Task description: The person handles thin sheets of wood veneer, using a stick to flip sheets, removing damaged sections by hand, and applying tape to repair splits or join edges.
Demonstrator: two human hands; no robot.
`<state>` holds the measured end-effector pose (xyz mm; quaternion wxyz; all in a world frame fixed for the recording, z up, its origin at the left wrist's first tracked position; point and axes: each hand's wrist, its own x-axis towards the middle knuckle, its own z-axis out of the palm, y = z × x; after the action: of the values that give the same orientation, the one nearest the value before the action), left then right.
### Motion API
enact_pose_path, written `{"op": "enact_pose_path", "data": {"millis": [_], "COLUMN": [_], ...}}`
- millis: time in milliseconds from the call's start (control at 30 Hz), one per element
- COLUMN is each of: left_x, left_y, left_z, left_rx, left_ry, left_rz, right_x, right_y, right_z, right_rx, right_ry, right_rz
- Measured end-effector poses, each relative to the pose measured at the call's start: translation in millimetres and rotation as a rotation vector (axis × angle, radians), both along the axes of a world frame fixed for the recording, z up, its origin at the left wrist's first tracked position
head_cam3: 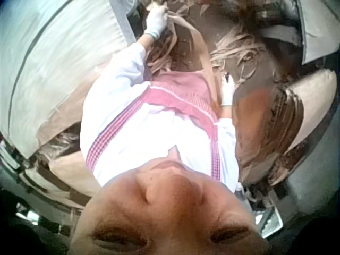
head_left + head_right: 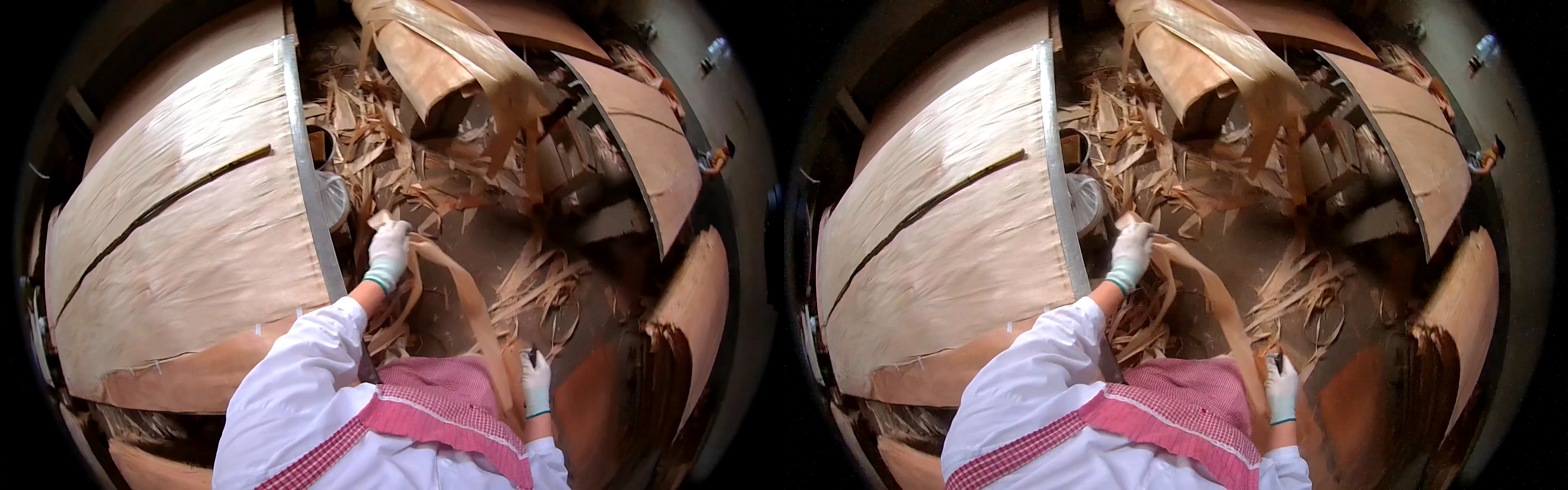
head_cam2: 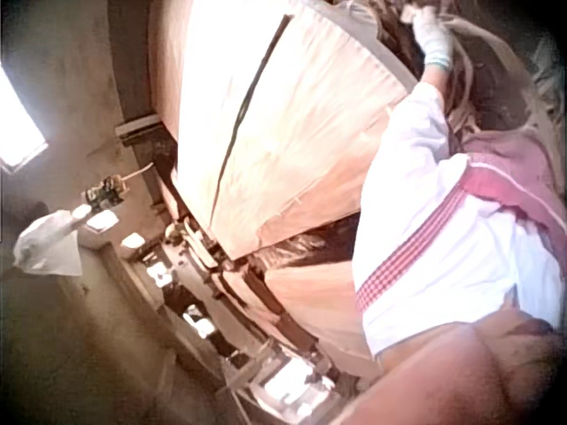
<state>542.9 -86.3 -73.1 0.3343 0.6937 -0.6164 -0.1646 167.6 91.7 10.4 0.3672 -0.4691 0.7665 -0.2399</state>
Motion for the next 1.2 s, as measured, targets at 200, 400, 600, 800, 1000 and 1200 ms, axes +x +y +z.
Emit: {"op": "enact_pose_path", "data": {"millis": [200, 400, 600, 800, 1000, 1200], "left_x": [30, -8, -72, -83, 18, 206], "left_y": [-9, 15, -37, -118, -176, -186], "left_z": [-19, -33, -16, 13, 41, -3], "left_rx": [0.198, 0.319, 0.303, 0.173, -0.060, -0.017], "left_ry": [0.043, 0.137, 0.269, 0.352, 0.177, 0.174], "left_rz": [0.109, 0.200, 0.487, 0.520, 0.824, 1.269], "right_x": [17, 36, 2, 30, 97, 216], "right_y": [-154, -314, -457, -548, -598, -652], "right_z": [-31, -61, -85, -71, -88, -62], "right_rx": [0.028, -0.047, -0.086, 0.241, 0.266, 0.365], "right_ry": [0.074, 0.015, 0.013, -0.282, -0.164, -0.183], "right_rz": [0.472, 0.845, 1.081, 0.864, 1.156, 1.211]}}
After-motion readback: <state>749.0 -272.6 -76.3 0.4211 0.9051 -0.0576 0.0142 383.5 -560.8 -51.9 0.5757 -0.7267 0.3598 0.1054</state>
